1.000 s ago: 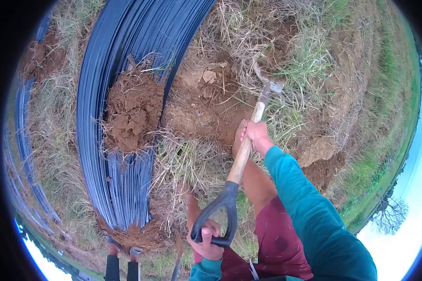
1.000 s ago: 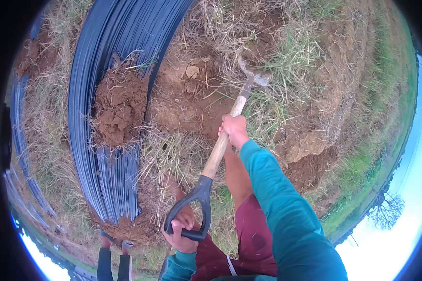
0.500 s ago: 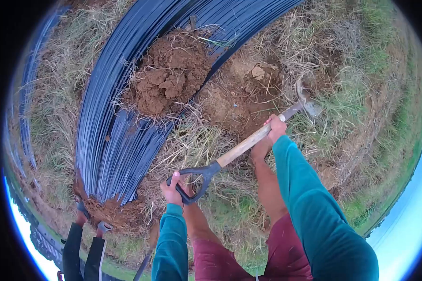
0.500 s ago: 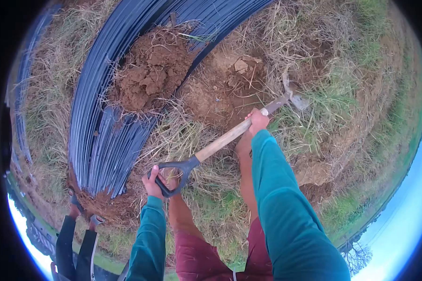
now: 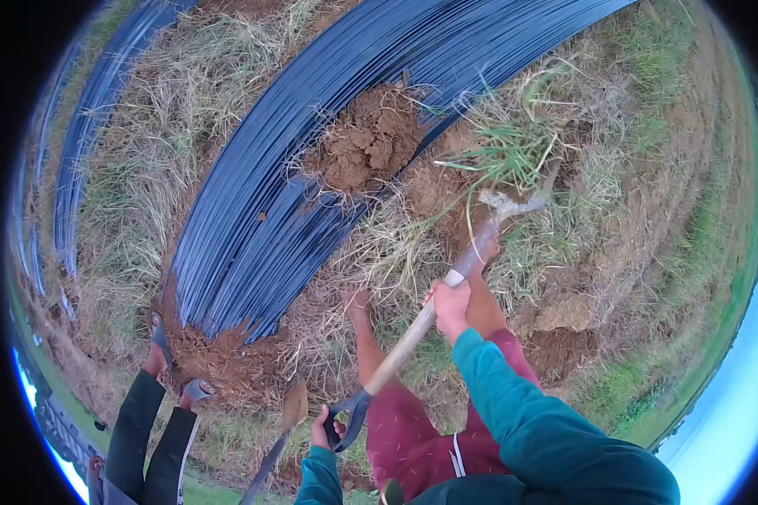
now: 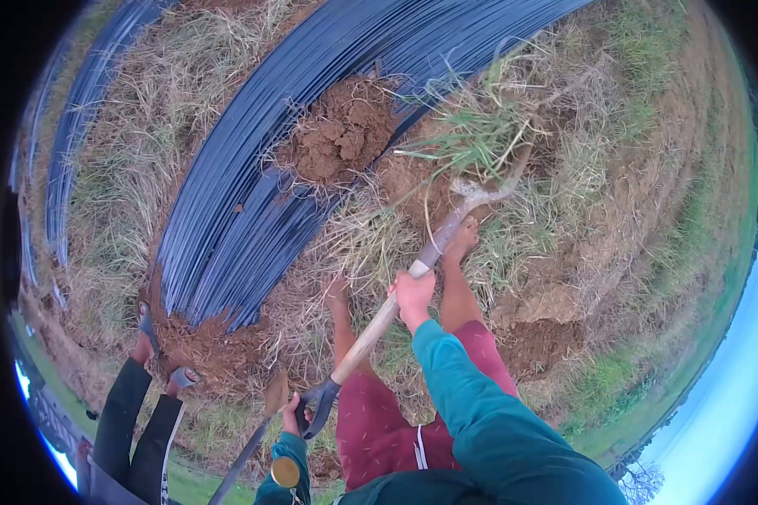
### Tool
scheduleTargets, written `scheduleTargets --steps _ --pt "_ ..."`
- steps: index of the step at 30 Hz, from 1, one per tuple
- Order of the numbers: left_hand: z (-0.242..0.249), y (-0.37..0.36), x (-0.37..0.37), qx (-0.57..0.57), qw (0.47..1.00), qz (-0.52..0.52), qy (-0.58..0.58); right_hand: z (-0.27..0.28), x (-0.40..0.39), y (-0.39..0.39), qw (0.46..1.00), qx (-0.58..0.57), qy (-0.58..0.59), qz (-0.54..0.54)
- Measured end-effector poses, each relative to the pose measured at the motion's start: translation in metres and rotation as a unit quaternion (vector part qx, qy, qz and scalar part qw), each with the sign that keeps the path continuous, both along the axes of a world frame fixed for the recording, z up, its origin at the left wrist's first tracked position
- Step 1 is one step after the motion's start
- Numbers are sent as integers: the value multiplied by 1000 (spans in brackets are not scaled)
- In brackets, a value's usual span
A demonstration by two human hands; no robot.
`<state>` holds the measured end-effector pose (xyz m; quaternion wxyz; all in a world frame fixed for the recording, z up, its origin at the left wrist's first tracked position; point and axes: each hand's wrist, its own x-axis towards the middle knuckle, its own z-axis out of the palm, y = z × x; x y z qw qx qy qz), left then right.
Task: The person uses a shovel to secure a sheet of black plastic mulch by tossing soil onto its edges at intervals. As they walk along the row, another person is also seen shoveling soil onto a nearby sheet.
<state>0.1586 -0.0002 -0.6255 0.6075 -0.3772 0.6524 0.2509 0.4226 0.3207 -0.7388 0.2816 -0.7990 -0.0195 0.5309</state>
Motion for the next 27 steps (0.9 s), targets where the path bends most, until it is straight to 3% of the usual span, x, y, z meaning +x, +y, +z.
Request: scheduleTargets --steps 4,9,12,17,20,23,27 --pt "13 -23 -14 19 999 43 -21 7 -47 25 998 35 20 46" --pt "48 46 -21 66 997 23 22 58 -26 48 996 58 67 -23" --pt "91 71 9 130 988 49 62 100 28 57 991 64 83 -88" --pt "148 128 41 215 954 -111 177 185 126 65 960 147 152 -183" --pt "173 188 71 186 943 -217 173 209 181 83 956 121 135 -229" --pt "204 256 123 163 945 -223 177 213 250 106 954 94 116 -260" --pt "271 335 196 222 925 -247 186 231 328 134 956 66 96 -270"
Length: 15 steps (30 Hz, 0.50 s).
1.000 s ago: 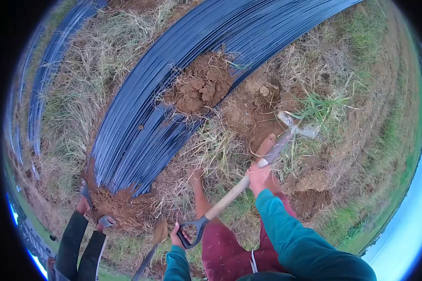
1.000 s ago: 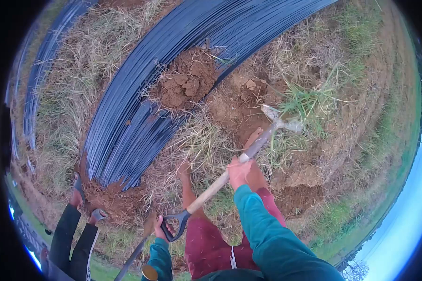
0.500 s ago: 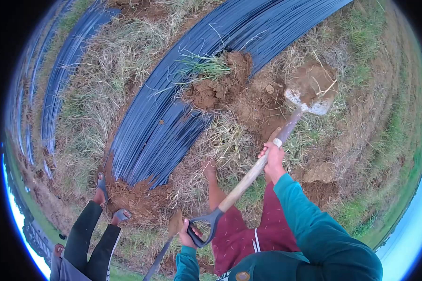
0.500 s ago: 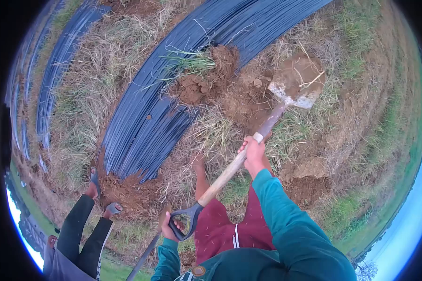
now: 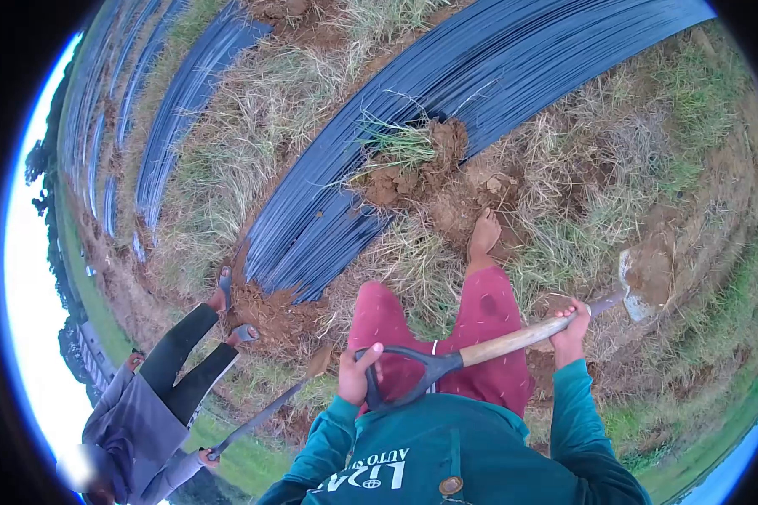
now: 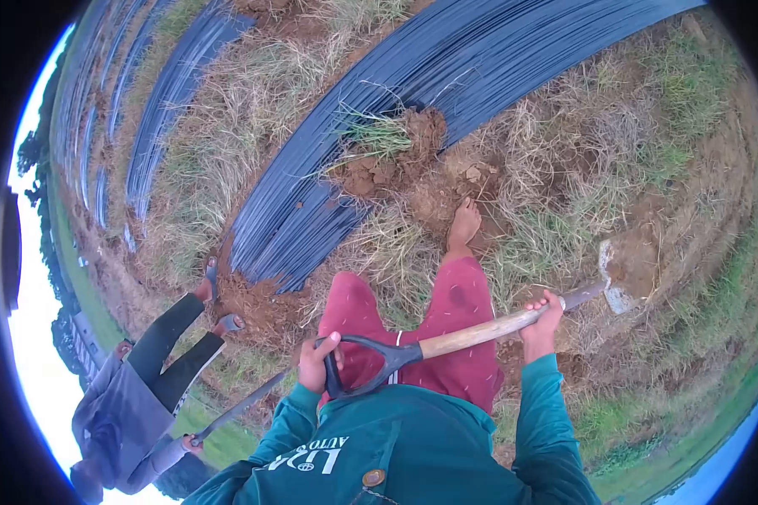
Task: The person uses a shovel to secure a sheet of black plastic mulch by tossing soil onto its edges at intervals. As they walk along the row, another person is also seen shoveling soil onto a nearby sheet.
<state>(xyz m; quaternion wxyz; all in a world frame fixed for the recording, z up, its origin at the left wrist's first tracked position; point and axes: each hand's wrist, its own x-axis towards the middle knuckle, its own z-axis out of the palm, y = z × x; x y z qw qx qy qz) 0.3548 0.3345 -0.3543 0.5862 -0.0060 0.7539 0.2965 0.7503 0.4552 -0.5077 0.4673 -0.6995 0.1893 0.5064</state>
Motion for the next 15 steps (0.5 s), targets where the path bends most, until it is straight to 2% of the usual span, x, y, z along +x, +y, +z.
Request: scheduleTargets --steps 5,9,10,11,15 --pt "73 78 62 67 992 -108 -5 29 66 14 997 24 51 -51" --pt "105 118 76 79 986 -149 13 51 93 0 992 12 76 -100" --pt "107 122 76 76 985 -156 20 54 91 7 989 18 90 -115" --pt "110 131 76 91 982 -166 21 56 94 8 993 7 53 -105" --pt "112 142 81 117 980 -160 19 65 108 20 987 20 90 -129"
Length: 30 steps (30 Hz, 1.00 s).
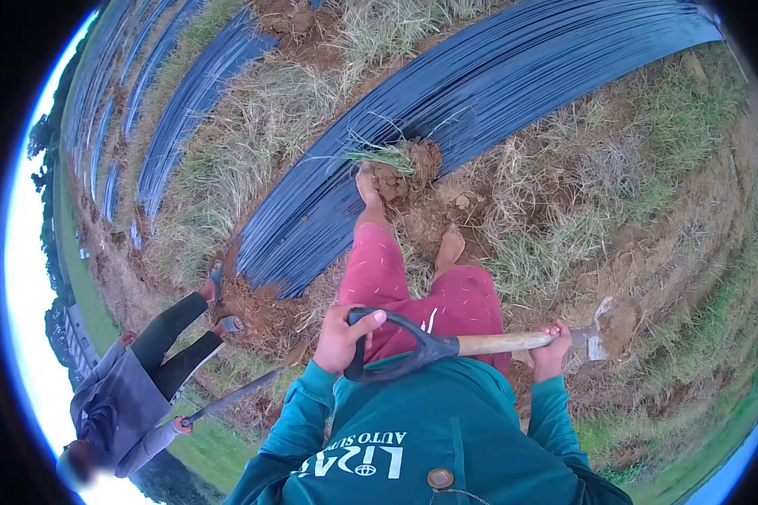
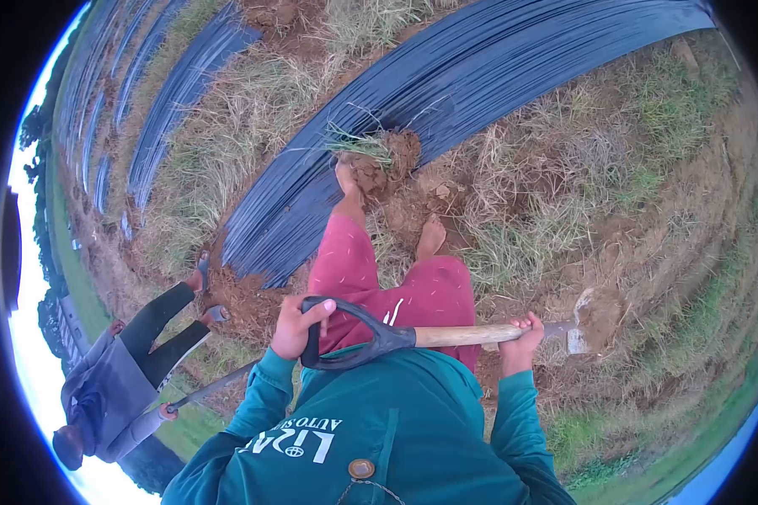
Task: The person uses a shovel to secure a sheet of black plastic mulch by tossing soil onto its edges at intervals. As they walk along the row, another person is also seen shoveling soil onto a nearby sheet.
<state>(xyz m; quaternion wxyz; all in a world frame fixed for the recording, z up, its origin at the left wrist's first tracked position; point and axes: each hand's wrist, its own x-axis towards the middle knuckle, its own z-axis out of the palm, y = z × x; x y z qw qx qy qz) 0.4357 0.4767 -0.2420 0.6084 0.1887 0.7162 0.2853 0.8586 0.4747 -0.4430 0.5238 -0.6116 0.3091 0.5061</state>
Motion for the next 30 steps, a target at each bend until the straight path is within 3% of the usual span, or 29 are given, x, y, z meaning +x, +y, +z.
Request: scheduleTargets --steps 9,15,20,22,30 --pt "-12 12 10 36 997 56 -39 57 6 90 995 59 -54 64" --pt "-18 36 -7 18 997 58 -56 26 -6 115 996 38 -57 60" --pt "16 81 -41 84 996 14 -28 58 -40 116 997 78 6 6" --pt "23 87 -55 102 994 -17 -25 75 -49 106 998 65 -18 -1" --pt "-30 101 -51 83 992 -58 -71 80 -35 78 996 31 -82 -34"
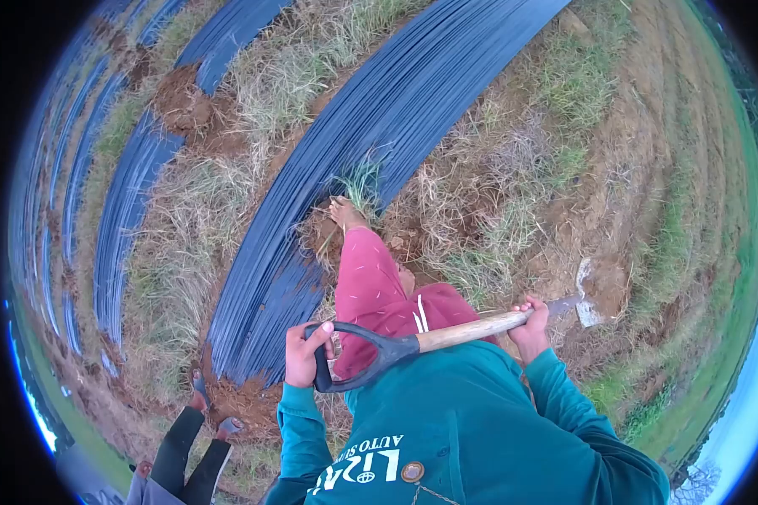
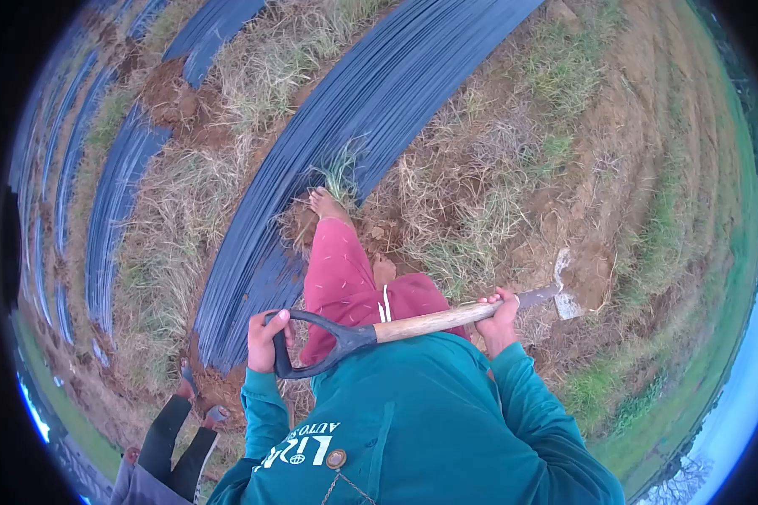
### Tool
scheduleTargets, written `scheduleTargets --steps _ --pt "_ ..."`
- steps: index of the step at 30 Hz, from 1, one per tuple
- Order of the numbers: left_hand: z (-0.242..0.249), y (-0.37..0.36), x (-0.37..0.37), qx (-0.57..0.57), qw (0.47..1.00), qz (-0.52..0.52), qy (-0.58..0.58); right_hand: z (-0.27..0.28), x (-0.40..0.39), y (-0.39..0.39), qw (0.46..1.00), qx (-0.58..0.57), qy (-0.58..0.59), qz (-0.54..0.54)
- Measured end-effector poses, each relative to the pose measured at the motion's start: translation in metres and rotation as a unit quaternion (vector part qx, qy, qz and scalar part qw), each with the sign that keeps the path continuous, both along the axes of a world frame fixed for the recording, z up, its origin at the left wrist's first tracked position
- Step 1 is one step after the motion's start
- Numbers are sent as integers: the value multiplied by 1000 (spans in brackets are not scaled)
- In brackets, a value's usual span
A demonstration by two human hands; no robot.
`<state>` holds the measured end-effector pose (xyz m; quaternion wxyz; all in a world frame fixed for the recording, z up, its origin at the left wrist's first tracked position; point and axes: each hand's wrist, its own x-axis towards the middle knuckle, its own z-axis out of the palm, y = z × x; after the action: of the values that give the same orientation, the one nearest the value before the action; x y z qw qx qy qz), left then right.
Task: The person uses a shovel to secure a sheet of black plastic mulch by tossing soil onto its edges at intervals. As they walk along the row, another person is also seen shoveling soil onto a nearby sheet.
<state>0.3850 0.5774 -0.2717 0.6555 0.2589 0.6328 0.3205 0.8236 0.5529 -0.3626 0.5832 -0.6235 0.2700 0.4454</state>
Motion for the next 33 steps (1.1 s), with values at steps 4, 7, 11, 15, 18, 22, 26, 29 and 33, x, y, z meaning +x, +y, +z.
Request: scheduleTargets --steps 4,7,11,15,18,22,26,29,33 --pt "-5 15 -9 5 1000 -10 2 7 -14 2 999 9 13 -43" --pt "-22 19 -19 -15 999 -14 46 -2 -15 -3 995 11 52 -79" --pt "4 0 -11 -105 991 75 30 -42 -39 21 998 -37 51 -28" --pt "1 -45 -1 -115 979 166 25 -128 -73 56 991 -68 109 34" --pt "-5 -49 27 -207 945 250 50 -204 -109 76 982 -79 129 110" --pt "-48 -40 59 -233 936 262 41 -300 -149 85 970 -52 165 170" --pt "-108 -48 91 -171 940 288 63 -355 -181 53 959 -40 223 170" --pt "-110 -74 83 -162 942 282 81 -354 -187 35 956 -65 189 215" --pt "-130 -91 82 -232 909 346 -20 -381 -184 22 953 -90 96 273"
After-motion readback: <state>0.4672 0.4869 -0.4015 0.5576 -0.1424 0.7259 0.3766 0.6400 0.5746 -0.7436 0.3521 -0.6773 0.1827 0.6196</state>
